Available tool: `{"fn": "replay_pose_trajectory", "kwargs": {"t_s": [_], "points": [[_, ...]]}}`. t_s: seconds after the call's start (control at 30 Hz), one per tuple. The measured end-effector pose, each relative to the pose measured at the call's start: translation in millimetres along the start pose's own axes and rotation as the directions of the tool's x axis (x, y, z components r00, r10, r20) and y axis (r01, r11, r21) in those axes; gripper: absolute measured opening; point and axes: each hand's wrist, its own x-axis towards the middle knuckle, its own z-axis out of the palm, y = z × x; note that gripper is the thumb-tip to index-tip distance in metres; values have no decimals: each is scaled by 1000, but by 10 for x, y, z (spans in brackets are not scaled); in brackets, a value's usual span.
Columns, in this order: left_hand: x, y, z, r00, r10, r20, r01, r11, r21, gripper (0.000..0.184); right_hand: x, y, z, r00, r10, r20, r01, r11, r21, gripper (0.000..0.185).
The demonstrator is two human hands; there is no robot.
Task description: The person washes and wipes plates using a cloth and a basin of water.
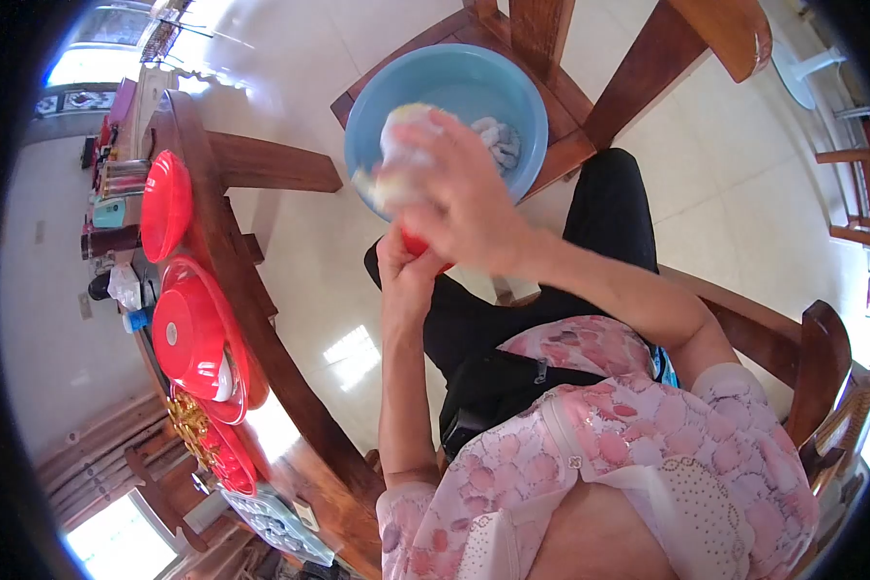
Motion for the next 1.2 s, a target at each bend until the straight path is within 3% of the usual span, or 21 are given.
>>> {"fn": "replay_pose_trajectory", "kwargs": {"t_s": [0.03, 0.07, 0.13, 0.2, 0.23, 0.27, 0.37, 0.5, 0.53, 0.57, 0.67, 0.73, 0.77, 0.8, 0.87, 0.93, 1.0, 1.07, 1.13, 1.2], "points": [[24, -94, -71, 997, 73, 32, -74, 997, 25, 27, -35, -65, 17, 975, -223, -2, 216, 946, -241, 27], [48, -187, -141, 987, 145, 65, -148, 988, 44, 26, -9, -28, 46, 974, -225, -8, 216, 946, -242, 27], [-25, 127, 74, 999, 24, -47, -20, 997, 78, 28, 68, 118, 109, 974, -215, -66, 203, 966, -161, 30], [-40, 298, 130, 1000, -22, -13, 22, 999, 29, 32, 218, 214, 47, 971, -216, -98, 194, 961, -197, 34], [-75, 318, 102, 1000, 0, -6, 1, 1000, 28, 35, 312, 190, -33, 995, 88, -35, -85, 992, 91, 37], [-105, 334, 89, 1000, 21, 1, -21, 999, 25, 37, 377, 201, -89, 928, 356, 110, -372, 864, 339, 40], [-103, 346, 67, 999, 31, 18, -31, 999, 24, 38, 368, 537, -41, 913, 397, 95, -401, 825, 399, 40], [-46, 350, 156, 1000, -4, 12, 4, 1000, 24, 33, 131, 165, -53, 918, 393, 58, -390, 865, 315, 38], [-47, 288, 115, 1000, -6, 12, 6, 1000, 21, 33, 22, 71, -1, 990, 125, -58, -122, 991, 49, 37], [-35, 184, 29, 1000, -18, 16, 18, 1000, 5, 32, -14, 31, 35, 979, -178, -95, 151, 958, -242, 37], [-32, 293, 81, 1000, -14, -14, 14, 1000, -1, 33, 70, 71, 82, 979, -163, -123, 148, 981, -122, 28], [-53, 374, 79, 1000, 4, 27, -4, 1000, 3, 36, 221, 188, -7, 964, -227, -136, 200, 962, -187, 32], [-76, 378, 25, 999, -10, 34, 11, 1000, -28, 44, 293, 208, -71, 999, 46, -2, -46, 997, 65, 33], [-99, 402, -5, 999, -9, 34, 10, 1000, -27, 44, 346, 244, -128, 942, 277, 192, -321, 908, 267, 35], [-133, 442, -57, 998, -3, -60, -7, 985, -172, 51, 338, 458, -131, 937, 278, 212, -338, 873, 350, 42], [-113, 415, -210, 998, 10, -64, -24, 973, -228, 59, 324, 587, -146, 865, 402, 299, -500, 733, 461, 46], [-91, 402, -309, 995, 73, -69, -96, 887, -452, 62, 229, 638, -214, 860, 404, 311, -509, 713, 482, 47], [-42, 373, -391, 994, 98, -55, -113, 857, -502, 62, 135, 601, -199, 851, 409, 328, -524, 689, 500, 49], [11, 388, -383, 991, 56, -118, -119, 761, -638, 58, 36, 540, -133, 899, 404, 168, -422, 698, 578, 49], [63, 321, -426, 992, 108, -65, -124, 736, -665, 53, -11, 462, -99, 904, 405, 138, -402, 695, 596, 50]]}}
